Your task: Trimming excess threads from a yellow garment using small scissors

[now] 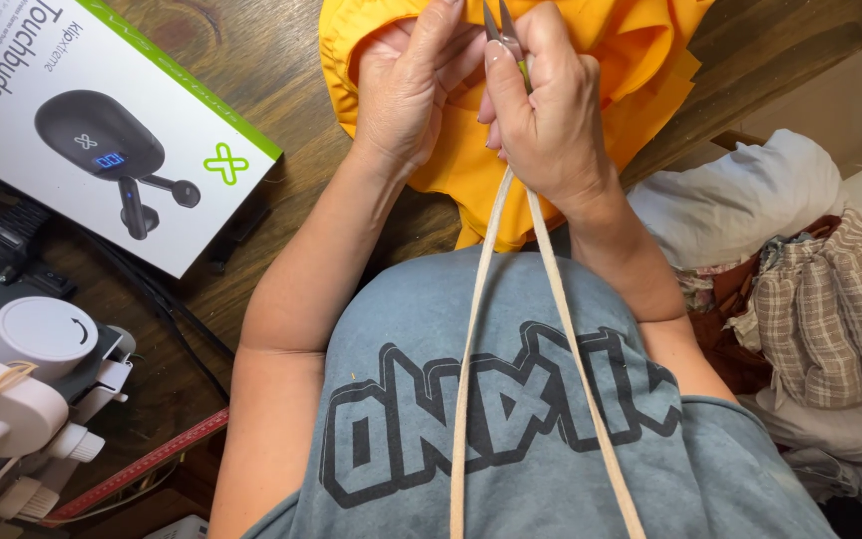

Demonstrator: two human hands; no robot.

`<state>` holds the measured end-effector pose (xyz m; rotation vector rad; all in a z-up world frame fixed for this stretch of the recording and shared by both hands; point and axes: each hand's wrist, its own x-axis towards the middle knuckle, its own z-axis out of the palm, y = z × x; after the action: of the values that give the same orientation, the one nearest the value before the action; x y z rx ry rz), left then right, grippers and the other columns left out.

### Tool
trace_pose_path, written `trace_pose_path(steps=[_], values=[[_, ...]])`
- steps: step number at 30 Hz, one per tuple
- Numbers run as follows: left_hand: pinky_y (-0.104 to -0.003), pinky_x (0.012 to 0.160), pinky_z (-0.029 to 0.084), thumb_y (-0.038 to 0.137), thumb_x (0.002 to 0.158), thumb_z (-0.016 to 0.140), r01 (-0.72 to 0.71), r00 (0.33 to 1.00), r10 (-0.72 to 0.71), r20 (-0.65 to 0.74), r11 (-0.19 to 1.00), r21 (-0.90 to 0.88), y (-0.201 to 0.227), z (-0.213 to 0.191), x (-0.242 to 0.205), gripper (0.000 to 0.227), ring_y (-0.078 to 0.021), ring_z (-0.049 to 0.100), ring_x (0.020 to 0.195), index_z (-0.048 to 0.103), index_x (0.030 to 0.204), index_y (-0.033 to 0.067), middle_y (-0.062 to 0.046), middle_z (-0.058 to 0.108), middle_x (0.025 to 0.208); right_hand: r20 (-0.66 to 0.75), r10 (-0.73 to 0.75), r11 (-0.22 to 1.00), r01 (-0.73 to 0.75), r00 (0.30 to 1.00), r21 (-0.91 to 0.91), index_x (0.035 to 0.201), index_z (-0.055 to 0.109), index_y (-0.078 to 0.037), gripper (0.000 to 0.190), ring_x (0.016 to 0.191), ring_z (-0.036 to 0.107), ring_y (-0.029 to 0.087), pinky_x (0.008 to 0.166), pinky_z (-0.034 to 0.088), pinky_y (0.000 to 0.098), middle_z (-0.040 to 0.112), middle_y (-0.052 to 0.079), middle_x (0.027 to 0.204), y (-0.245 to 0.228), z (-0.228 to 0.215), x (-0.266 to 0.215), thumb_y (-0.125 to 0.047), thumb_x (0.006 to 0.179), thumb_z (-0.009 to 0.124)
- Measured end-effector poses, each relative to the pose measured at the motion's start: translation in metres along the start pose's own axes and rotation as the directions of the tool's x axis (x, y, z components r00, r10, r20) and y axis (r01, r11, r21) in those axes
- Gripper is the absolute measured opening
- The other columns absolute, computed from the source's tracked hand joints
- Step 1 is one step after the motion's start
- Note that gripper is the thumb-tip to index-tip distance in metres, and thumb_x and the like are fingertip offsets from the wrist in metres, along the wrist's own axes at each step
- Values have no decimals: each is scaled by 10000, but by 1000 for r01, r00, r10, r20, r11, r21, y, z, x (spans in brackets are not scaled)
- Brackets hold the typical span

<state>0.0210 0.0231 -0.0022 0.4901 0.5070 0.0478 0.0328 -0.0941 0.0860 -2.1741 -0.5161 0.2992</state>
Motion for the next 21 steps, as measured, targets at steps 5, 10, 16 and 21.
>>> trace_pose_path(steps=[5,10,16,21], values=[[-250,738,638,227,909,714,2,1000,-3,18,999,53,2,1,-2,211,-169,758,795,721,834,30,-106,771,838,-13,-35,999,35,999,-13,992,458,-45,150,433,623,133,453,490,265,642,22,639,0,0,-1,-129,1116,453],[-232,688,608,208,896,717,-44,999,43,32,998,38,1,3,-2,207,-118,679,705,651,755,72,-45,666,727,-18,-20,1000,21,1000,20,969,440,-45,139,416,616,144,427,468,266,628,28,617,0,0,1,-100,1097,442],[-267,737,644,241,893,734,-24,1000,23,18,997,70,-1,0,0,246,-199,773,802,734,832,3,-153,787,862,-6,-49,999,49,999,-5,967,441,-48,138,438,624,141,474,487,278,619,16,621,6,0,1,-91,1097,446],[-261,730,638,260,890,737,-31,999,29,20,996,84,-1,0,0,252,-185,771,796,731,834,14,-147,789,858,-6,-69,998,69,998,-6,986,464,-41,116,445,629,150,486,499,287,624,23,626,6,0,1,-84,1092,446]])
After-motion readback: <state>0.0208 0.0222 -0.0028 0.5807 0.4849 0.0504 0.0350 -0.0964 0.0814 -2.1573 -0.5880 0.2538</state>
